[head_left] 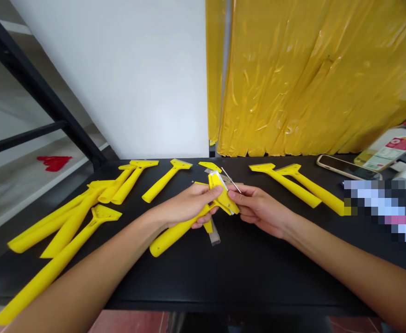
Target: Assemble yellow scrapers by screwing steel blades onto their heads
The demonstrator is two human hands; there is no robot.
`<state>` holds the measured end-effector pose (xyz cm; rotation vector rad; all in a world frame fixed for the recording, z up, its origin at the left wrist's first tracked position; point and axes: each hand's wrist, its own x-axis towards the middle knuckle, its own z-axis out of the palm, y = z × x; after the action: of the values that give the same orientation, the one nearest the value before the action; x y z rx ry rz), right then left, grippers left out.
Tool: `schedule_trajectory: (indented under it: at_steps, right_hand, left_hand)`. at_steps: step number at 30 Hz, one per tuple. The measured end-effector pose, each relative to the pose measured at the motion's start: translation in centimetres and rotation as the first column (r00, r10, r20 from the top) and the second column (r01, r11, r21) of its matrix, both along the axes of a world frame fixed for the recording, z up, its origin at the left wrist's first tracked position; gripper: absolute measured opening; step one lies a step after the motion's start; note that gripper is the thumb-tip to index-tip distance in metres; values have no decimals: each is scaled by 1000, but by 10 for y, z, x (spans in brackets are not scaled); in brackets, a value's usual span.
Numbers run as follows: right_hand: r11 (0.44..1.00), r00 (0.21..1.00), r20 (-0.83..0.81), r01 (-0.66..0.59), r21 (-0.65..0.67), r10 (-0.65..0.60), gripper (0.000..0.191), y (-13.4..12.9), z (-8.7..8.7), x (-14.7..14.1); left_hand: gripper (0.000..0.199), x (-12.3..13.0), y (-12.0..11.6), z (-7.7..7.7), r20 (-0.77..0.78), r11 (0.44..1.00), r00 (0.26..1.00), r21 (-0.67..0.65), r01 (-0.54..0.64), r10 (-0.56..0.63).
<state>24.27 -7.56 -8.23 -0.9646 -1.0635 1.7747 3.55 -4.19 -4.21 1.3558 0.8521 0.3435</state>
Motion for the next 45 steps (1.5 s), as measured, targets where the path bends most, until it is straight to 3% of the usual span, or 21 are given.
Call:
schedule_trajectory:
  at_steps: [5,9,13,15,21,28,32,35,37,40,42,45]
  right_hand:
    - [978,979,175,71,198,-106,36,-5,-1,-7]
    - [922,929,312,69,382,-199,31,-6,1,-8]
    - [856,918,329,20,517,-220,27,-3,1,-5]
    - [856,925,318,16,517,-209,27,-2,0,-4]
    - [922,935,285,96,375,-213,26,-4,-1,-5]
    - [930,926,302,115,348,-227,30,-5,1,-6]
    - [952,938,268,144,271,-219,35,-5,5,-8]
    - [924,915,211,292,246,-345,40,1,9,1]
    - [877,863,255,343,337,-435,39,8,11,12]
    - [776,708,469,179,605,-529,30,16,11,29]
    - [718,617,539,62,693,-573,27,19,11,36]
    - [705,611,529,68,706,-589,23,18,14,38]
  left_hand:
    - [37,0,1,0,-82,994,996,97,55,-47]
    - [41,0,0,1,-158,981,987,182,69,-40]
    - [39,-1,0,2,-163,980,985,183,79,-49]
    - [38,-1,0,1,-153,981,986,171,91,-65]
    - [39,-2,0,1,-158,977,985,188,104,-74]
    - [41,-1,0,0,-143,980,987,172,97,-73]
    - [40,-3,2,1,-134,976,988,188,106,-82]
    - [38,-10,9,10,-74,976,997,218,-19,35]
    - [40,-17,16,17,-63,958,985,250,-138,158]
    - [42,-26,28,23,-41,911,950,300,-283,309]
    - [40,-30,35,22,2,874,921,316,-370,390]
    - [37,-30,39,18,61,850,900,306,-429,432]
